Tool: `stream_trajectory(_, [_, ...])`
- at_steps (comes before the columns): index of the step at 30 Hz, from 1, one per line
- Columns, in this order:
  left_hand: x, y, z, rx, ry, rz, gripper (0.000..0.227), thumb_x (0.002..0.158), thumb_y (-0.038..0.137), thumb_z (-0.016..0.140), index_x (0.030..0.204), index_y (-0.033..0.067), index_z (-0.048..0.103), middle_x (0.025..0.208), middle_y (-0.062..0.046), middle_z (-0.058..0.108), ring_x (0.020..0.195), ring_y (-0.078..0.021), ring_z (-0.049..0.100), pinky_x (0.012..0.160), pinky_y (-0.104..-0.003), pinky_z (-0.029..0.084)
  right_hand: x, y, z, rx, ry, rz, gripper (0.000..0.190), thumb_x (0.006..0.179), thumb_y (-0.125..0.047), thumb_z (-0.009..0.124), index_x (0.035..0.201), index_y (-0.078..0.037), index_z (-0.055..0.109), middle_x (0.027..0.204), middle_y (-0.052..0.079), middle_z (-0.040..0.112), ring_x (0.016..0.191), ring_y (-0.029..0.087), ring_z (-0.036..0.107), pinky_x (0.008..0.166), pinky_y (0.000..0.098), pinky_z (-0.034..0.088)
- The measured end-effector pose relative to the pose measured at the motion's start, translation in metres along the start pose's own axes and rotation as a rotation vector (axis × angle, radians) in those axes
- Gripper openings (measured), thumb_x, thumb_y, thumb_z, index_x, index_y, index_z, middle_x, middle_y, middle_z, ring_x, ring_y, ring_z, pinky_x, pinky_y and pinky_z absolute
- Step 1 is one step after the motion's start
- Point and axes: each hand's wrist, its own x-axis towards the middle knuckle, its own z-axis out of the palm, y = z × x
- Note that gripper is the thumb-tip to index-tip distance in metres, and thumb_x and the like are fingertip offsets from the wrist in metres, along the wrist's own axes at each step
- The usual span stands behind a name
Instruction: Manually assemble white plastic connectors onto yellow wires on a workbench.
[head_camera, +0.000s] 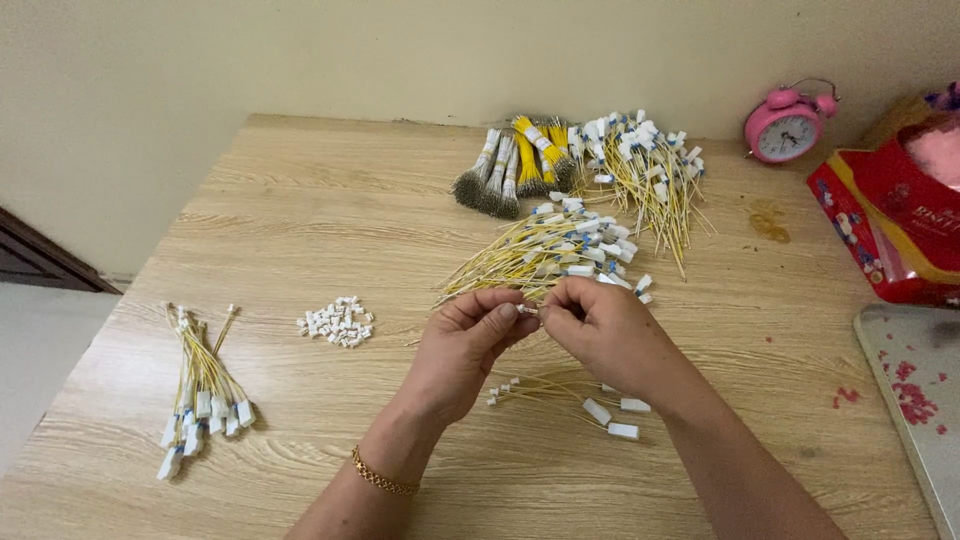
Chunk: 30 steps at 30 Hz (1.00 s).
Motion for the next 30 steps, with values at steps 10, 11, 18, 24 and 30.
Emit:
stream_trajectory(10, [0.005,-0.009,-0.008,-0.068,-0.010,-0.020,0.018,0.095,0.003,0.067,0.112,-0.0038,0.070,0.100,-0.021,0.075,0.095,-0.0296,0.076,0.093,-0.041,0.062,-0.004,-0.009,-0.001,-0.076,0.029,0.051,0.016,0.086,-0.020,0.069,0.083,-0.005,0.074,0.065,0.009,0.066,0.065,0.019,0.060,0.064,0.0332,0.051])
stream_trajectory(11, [0.004,-0.009,-0.007,-0.054,-0.003,-0.012,0.019,0.095,0.004,0.067,0.112,-0.0041,0.070,0.100,-0.020,0.075,0.094,-0.0288,0.076,0.092,-0.040,0.062,-0.005,-0.010,0.000,-0.123,0.043,0.016,0.016,0.087,-0.020,0.069,0.084,-0.005,0.073,0.068,0.014,0.068,0.067,0.023,0.063,0.065,0.0359,0.053])
stream_trajectory(18, [0.004,-0.013,-0.012,0.080,0.012,0.066,0.020,0.094,0.000,0.067,0.113,-0.0054,0.069,0.099,-0.021,0.075,0.092,-0.0289,0.076,0.092,-0.041,0.063,-0.006,-0.010,0.001,-0.115,0.012,-0.003,0.017,0.088,-0.021,0.070,0.085,-0.005,0.075,0.068,0.013,0.069,0.068,0.020,0.064,0.066,0.0351,0.054])
stream_trajectory(24, [0.003,-0.014,-0.011,-0.020,-0.009,0.005,0.017,0.096,0.002,0.065,0.111,-0.0041,0.068,0.098,-0.019,0.075,0.092,-0.0275,0.077,0.090,-0.038,0.063,-0.004,-0.008,-0.001,-0.103,-0.005,-0.036,0.018,0.087,-0.019,0.069,0.085,-0.002,0.073,0.068,0.014,0.065,0.070,0.021,0.061,0.065,0.0367,0.052])
stream_trajectory(30, [0.004,-0.016,-0.010,0.017,-0.012,0.047,0.016,0.095,0.003,0.067,0.109,-0.0043,0.069,0.100,-0.020,0.075,0.094,-0.0283,0.076,0.092,-0.040,0.063,-0.007,-0.013,-0.001,-0.134,0.026,-0.008,0.018,0.088,-0.023,0.068,0.083,-0.006,0.074,0.067,0.012,0.068,0.068,0.021,0.064,0.066,0.0353,0.054])
